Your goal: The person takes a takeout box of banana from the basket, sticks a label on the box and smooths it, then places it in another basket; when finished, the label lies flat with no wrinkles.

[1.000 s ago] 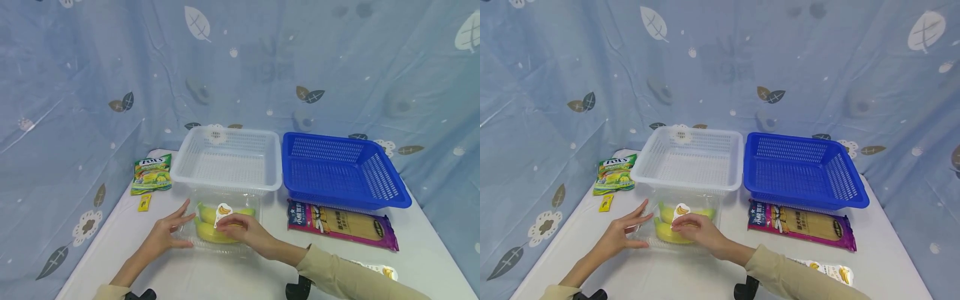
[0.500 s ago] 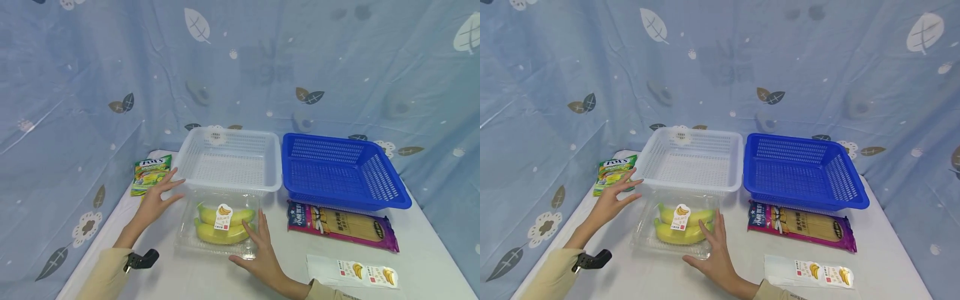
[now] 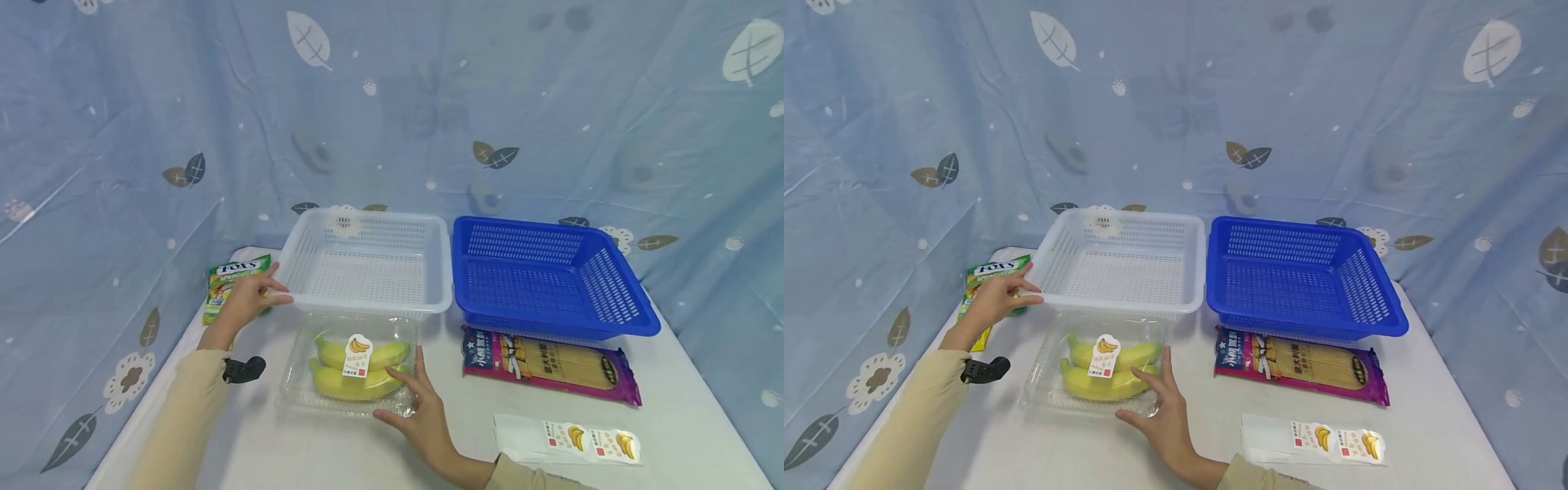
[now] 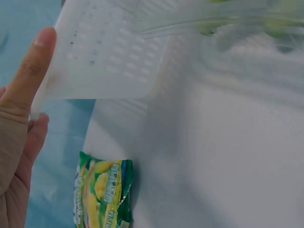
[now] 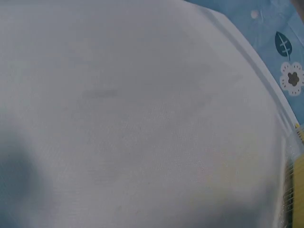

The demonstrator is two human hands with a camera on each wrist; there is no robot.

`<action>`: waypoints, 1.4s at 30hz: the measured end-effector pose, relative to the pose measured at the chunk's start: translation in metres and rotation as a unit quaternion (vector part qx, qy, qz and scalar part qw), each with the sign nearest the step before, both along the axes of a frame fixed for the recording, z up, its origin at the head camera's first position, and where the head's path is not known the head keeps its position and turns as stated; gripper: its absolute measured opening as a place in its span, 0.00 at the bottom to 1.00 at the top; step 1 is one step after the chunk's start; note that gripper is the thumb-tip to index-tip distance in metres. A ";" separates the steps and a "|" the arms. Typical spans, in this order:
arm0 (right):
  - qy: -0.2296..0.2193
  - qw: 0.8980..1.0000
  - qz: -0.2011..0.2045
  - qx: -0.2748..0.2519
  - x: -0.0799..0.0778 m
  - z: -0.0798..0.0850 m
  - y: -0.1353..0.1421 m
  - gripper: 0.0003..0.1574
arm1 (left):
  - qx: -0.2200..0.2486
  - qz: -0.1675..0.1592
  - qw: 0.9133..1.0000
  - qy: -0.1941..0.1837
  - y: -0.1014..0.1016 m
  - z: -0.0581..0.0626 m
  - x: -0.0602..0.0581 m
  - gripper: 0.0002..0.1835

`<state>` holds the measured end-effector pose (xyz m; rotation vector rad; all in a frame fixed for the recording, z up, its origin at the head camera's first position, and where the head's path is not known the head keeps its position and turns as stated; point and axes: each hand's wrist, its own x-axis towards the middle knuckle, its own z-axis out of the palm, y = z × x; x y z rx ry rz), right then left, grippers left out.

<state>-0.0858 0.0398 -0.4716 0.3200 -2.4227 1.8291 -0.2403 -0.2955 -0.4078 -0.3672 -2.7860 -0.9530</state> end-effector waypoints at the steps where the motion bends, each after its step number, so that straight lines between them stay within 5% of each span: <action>1: -0.007 1.000 -0.001 -0.015 0.000 0.000 0.000 0.37 | -0.001 0.003 1.000 0.001 0.000 -0.001 -0.001 0.13; 6: -0.027 0.998 -0.007 -0.061 -0.001 0.002 0.000 0.29 | 0.002 0.021 1.000 -0.002 0.002 -0.001 -0.005 0.11; 19: -0.052 0.996 -0.020 -0.064 0.001 0.021 0.010 0.21 | -0.026 0.030 0.999 -0.030 0.003 0.008 -0.006 0.11; 30: -0.100 0.992 -0.035 -0.065 0.005 0.042 0.027 0.20 | -0.029 0.021 0.999 -0.002 0.004 0.003 -0.007 0.13; 42: -0.164 0.983 -0.040 -0.079 0.006 0.070 0.038 0.22 | -0.036 0.034 0.998 -0.037 0.004 0.008 -0.005 0.11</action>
